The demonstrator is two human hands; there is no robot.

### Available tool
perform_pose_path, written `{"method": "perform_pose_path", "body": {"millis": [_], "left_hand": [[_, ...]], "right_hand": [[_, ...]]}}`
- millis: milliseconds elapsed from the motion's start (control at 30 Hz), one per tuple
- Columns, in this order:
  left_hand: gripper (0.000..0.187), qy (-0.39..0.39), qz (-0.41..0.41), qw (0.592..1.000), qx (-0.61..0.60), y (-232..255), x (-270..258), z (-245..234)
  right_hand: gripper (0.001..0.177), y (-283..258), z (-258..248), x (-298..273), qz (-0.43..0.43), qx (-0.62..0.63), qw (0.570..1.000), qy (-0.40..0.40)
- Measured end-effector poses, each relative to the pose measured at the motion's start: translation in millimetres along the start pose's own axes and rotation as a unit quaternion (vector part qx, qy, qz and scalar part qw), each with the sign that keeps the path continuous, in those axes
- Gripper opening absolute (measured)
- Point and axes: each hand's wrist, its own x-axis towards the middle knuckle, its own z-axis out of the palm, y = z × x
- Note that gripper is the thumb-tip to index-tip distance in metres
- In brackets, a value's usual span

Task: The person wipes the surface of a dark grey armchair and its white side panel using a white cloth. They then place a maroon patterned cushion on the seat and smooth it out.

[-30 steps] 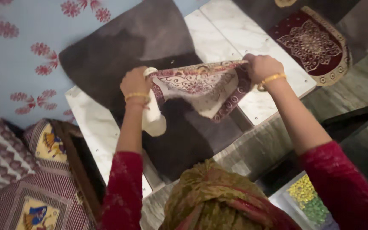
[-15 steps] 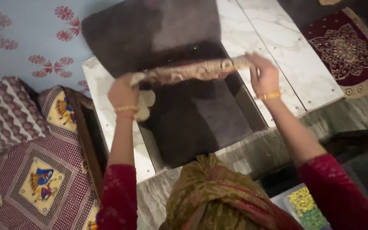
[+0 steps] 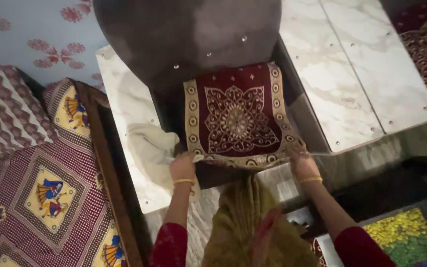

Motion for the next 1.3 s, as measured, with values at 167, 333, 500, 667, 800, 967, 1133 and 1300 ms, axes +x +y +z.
{"method": "perform_pose_path", "body": {"millis": [167,333,500,667,800,967,1133,1300], "left_hand": [[0.019,-0.037,-0.009,0.999,0.029,-3,-30,74],[0.022,-0.212,-0.09,0.973,0.028,5,-64,128],[0.019,-0.311,-0.135,0.941,0.009,15,-71,134],[0.033,-0.081,-0.135,0.976,-0.152,20,-31,120],[0.024,-0.059,-0.199,0.962,-0.178,30,31,110],[0.038,-0.083,-0.266,0.945,-0.169,33,121,108],[0.044,-0.031,-0.233,0.951,-0.202,18,192,118],[0.047,-0.129,-0.267,0.937,-0.182,-1,247,135]], "right_hand": [[0.039,33,49,-32,-0.001,-0.115,0.991,-0.069],[0.034,51,74,-67,0.039,-0.112,0.982,-0.146],[0.043,61,93,-82,0.127,-0.114,0.937,-0.305],[0.062,93,125,-59,0.003,-0.133,0.968,-0.211],[0.039,95,134,0,-0.005,-0.346,0.797,-0.496],[0.052,85,127,69,0.259,-0.002,0.943,-0.211],[0.045,110,139,123,0.173,-0.018,0.978,-0.119],[0.056,130,153,167,0.223,-0.047,0.964,-0.14]]}}
